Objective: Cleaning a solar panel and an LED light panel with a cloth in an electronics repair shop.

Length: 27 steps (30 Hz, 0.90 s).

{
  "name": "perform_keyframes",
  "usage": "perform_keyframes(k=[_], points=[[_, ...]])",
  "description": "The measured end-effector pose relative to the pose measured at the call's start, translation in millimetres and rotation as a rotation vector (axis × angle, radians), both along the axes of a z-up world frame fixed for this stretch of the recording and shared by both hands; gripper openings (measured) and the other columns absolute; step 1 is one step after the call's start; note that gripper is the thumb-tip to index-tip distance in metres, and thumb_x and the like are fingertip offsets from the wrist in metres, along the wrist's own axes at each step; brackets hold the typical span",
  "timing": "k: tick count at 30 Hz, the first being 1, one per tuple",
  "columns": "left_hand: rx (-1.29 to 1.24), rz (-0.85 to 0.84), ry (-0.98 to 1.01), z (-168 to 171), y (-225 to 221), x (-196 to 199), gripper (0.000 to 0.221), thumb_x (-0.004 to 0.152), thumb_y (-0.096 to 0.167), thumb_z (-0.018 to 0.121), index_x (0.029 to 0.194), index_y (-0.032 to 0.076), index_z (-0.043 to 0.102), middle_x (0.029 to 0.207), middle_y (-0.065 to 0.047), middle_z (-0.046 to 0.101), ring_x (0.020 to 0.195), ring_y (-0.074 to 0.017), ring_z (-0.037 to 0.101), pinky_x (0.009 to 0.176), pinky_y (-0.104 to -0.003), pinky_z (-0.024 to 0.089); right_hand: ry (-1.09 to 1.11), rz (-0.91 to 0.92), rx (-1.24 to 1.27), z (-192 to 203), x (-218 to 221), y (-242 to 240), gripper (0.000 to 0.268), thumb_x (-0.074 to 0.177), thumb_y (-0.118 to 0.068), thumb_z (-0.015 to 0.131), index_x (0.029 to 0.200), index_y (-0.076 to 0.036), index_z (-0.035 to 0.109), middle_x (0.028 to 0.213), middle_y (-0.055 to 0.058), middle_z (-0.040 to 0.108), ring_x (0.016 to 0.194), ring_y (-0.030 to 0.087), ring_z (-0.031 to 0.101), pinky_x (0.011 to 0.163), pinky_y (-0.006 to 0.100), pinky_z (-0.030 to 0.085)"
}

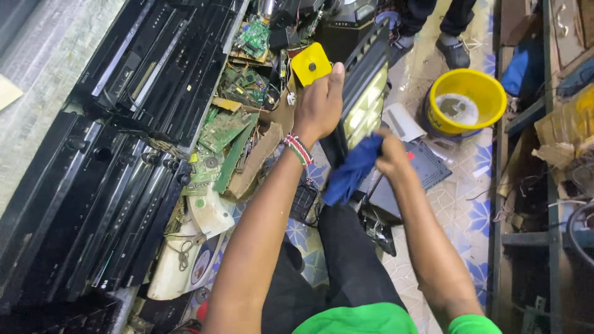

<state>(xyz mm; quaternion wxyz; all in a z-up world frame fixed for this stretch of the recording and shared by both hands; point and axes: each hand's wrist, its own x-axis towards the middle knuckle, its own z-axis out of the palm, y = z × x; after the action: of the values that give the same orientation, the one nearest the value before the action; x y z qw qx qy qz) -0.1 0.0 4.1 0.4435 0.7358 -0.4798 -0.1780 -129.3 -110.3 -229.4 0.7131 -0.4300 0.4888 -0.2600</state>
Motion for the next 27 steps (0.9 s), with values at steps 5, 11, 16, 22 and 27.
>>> perform_keyframes(k=[5,11,16,22,27], points=[[0.028,-0.009,-0.001,10,9,-3,0.075,0.103,0.058,0.020,0.103,0.002,0.070,0.095,-0.023,0.072,0.100,-0.0428,0.070,0.090,-0.054,0.054,-0.540,0.036,-0.308,120,-28,24,0.055,0.100,-0.042,0.059,0.145,-0.013,0.051,0.148,0.023,0.050,0.136,0.039,0.051,0.116,0.061,0.039],[0.123,0.000,-0.176,-33,-13,19,0.049,0.099,0.039,0.042,0.109,0.002,0.072,0.103,-0.023,0.074,0.110,-0.0462,0.068,0.098,-0.059,0.052,-0.103,0.199,-1.306,142,-17,83,0.064,0.089,-0.003,0.061,0.150,-0.004,0.043,0.151,0.023,0.030,0.146,0.049,0.027,0.124,0.059,0.020],[0.190,-0.014,-0.310,-52,-32,28,0.048,0.098,0.038,0.049,0.104,-0.002,0.075,0.098,-0.026,0.075,0.104,-0.0461,0.071,0.094,-0.057,0.055,0.029,-0.011,-1.364,125,-4,109,0.062,0.080,0.002,0.066,0.140,-0.002,0.052,0.139,0.022,0.041,0.134,0.051,0.045,0.114,0.056,0.037],[0.183,0.068,-0.184,-10,-8,-1,0.044,0.092,0.043,0.055,0.100,0.006,0.078,0.094,-0.019,0.077,0.103,-0.0438,0.071,0.093,-0.058,0.056,0.271,-0.088,-1.274,112,-1,121,0.063,0.081,-0.023,0.081,0.139,-0.011,0.057,0.141,0.016,0.053,0.121,0.044,0.061,0.095,0.055,0.055],[0.270,0.089,-0.062,39,15,-27,0.037,0.084,0.028,0.057,0.097,0.000,0.076,0.094,-0.021,0.077,0.102,-0.0456,0.072,0.088,-0.054,0.058,0.338,0.038,-1.146,68,8,124,0.072,0.084,-0.036,0.075,0.149,-0.021,0.046,0.121,0.015,0.064,0.104,0.046,0.067,0.077,0.059,0.058]])
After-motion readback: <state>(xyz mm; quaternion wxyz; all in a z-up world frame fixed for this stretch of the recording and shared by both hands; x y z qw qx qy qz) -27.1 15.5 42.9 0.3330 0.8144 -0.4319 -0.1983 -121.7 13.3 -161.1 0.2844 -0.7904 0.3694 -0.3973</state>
